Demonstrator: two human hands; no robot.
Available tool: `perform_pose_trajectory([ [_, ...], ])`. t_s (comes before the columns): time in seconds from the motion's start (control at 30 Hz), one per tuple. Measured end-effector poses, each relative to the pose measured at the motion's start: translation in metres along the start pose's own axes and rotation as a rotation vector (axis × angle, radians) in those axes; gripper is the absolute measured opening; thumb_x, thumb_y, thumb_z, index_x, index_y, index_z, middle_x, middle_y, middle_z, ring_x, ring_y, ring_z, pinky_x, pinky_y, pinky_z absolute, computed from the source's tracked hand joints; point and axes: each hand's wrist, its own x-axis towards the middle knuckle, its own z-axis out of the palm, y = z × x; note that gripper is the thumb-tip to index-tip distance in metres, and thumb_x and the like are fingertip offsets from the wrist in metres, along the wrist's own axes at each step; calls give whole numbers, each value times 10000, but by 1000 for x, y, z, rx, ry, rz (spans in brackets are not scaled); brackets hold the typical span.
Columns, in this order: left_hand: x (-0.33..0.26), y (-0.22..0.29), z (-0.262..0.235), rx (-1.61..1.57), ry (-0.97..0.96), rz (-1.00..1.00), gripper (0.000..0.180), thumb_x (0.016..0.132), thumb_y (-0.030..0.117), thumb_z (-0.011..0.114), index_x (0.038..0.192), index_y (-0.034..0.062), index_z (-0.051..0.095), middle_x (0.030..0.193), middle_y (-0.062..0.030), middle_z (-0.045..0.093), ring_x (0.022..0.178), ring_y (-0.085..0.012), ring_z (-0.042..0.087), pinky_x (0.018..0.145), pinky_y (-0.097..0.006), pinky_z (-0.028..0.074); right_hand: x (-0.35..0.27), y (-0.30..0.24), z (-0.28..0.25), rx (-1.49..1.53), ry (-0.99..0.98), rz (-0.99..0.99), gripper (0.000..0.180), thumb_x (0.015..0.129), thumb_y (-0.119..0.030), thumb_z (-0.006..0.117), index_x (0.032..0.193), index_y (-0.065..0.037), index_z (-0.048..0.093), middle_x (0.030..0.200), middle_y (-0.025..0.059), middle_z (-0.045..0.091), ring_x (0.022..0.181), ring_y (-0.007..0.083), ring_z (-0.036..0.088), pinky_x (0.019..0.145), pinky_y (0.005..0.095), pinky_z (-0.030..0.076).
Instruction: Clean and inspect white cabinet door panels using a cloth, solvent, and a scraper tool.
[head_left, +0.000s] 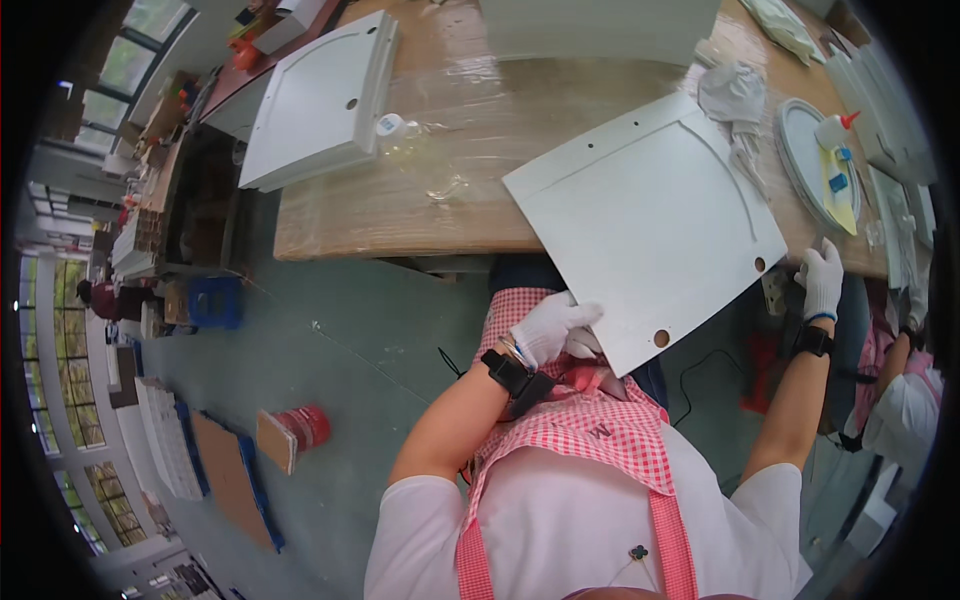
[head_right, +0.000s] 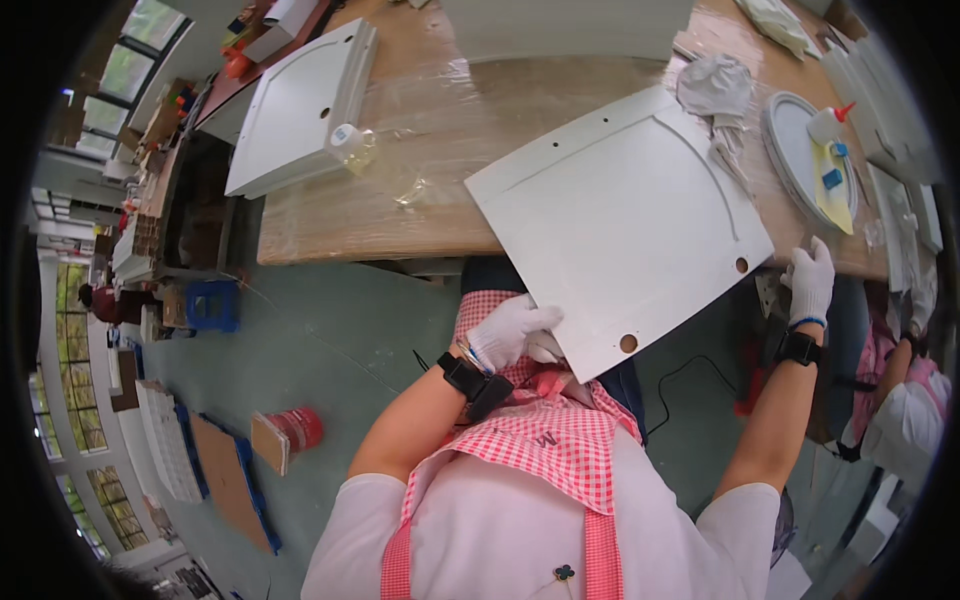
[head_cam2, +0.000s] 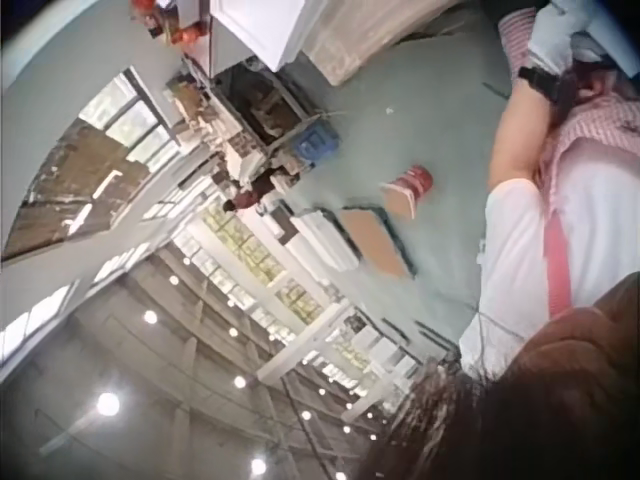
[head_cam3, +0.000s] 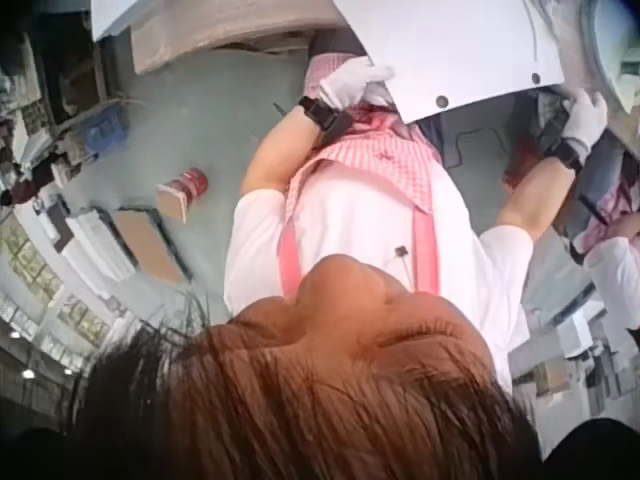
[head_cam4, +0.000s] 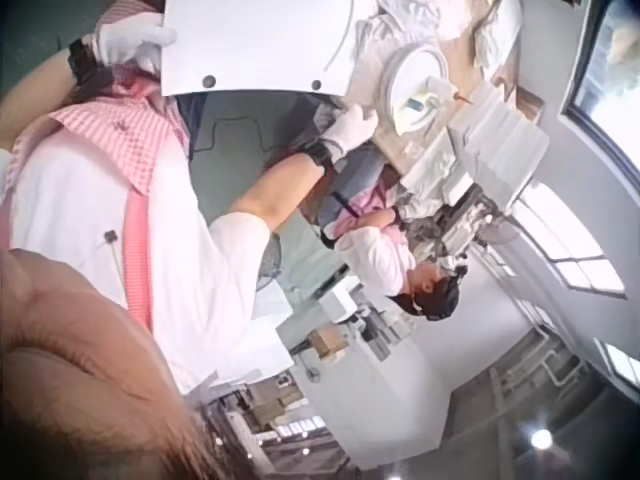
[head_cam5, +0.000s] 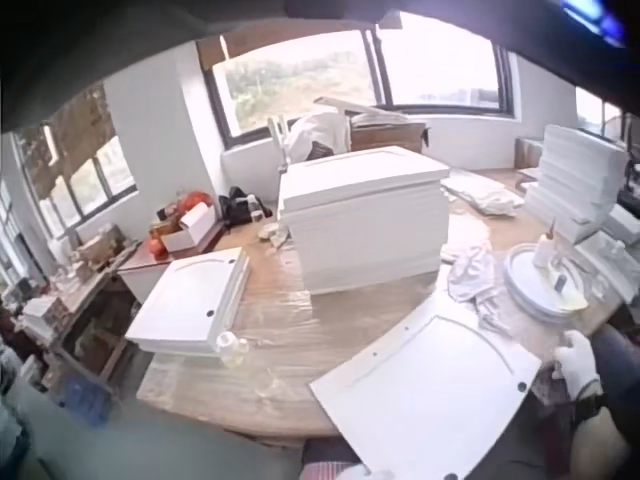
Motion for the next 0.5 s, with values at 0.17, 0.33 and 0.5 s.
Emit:
perform_pose_trajectory([
  [0.17, 17, -17, -5, 54, -180, -163, 359, 1003, 218, 648, 1269, -22, 617, 1089, -144, 723, 916, -248, 742, 765, -346, 643, -131, -46, 19, 82, -251, -145, 184, 1012, -101, 569, 1150, -7, 646, 820, -47, 542, 702, 36, 469, 647, 205, 376],
  [0.33, 20, 22, -34, -185, -104, 131, 469, 1045, 215, 575, 1446, -8, 477, 1289, -165, 673, 1064, -274, 735, 839, -397, 655, -230, -60, 93, -117, -452, -365, 191, 975, 8, 563, 1130, 46, 667, 910, 48, 645, 783, 94, 608, 687, 263, 490],
  [0.5, 15, 32, -48, -171, -21, 151, 530, 1081, 383, 512, 1439, -6, 486, 1285, -190, 670, 1105, -300, 717, 846, -395, 638, -245, -77, 180, -238, -493, -574, 387, 909, 11, 623, 1287, -59, 670, 993, 188, 679, 832, 351, 682, 716, 381, 535],
])
